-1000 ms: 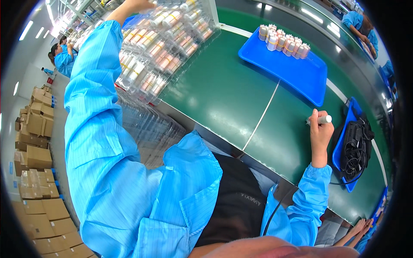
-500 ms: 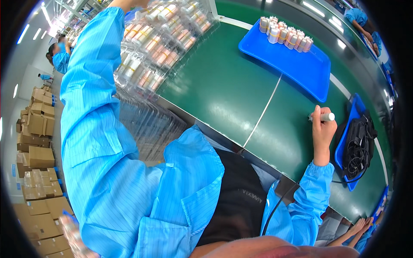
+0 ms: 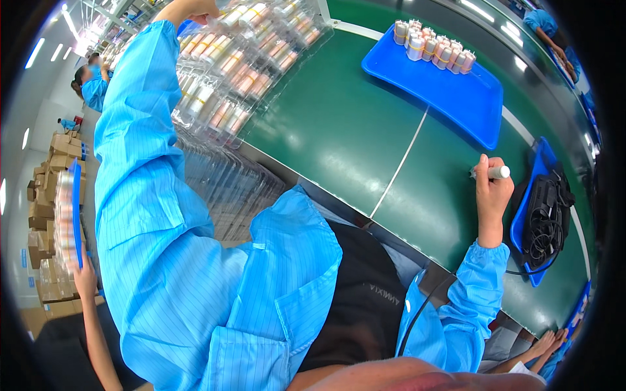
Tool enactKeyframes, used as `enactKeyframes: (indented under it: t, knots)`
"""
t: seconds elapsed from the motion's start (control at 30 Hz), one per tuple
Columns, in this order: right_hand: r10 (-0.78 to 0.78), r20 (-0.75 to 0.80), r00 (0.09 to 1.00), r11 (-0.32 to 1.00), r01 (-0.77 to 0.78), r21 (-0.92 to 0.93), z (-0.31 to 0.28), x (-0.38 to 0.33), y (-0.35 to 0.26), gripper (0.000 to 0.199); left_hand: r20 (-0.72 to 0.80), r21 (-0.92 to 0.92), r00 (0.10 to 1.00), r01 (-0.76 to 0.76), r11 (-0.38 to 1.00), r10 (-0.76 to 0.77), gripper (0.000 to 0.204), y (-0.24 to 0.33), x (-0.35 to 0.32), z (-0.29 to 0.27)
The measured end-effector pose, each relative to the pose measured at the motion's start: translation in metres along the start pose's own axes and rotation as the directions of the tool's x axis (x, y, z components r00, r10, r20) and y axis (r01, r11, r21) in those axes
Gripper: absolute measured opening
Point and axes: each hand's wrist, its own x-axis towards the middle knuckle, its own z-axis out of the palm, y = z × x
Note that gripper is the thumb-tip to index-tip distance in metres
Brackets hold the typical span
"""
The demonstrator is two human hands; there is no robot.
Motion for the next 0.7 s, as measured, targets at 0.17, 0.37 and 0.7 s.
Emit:
enactKeyframes:
  t: [0.17, 0.37, 0.7]
  knots:
    - [0.030, -0.003, 1.000, 0.998, -0.030, -0.059, -0.006, -0.007, 0.004, 0.030, -0.118, 0.109, 0.991, -0.054, 0.993, 0.067, 0.021, 0.016, 0.006, 0.018]
    - [0.035, 0.012, 0.999, 0.999, -0.035, 0.002, 0.003, -0.002, 0.004, 0.030, -0.310, 0.332, 0.135, -0.912, 0.240, 0.941, 0.027, -0.057, 0.045, 0.035]
    - [0.009, -0.016, 1.000, 0.999, -0.010, -0.031, -0.001, -0.004, 0.004, 0.028, -0.541, -0.115, 0.816, -0.312, 0.943, 0.204, 0.037, 0.138, 0.006, -0.030]
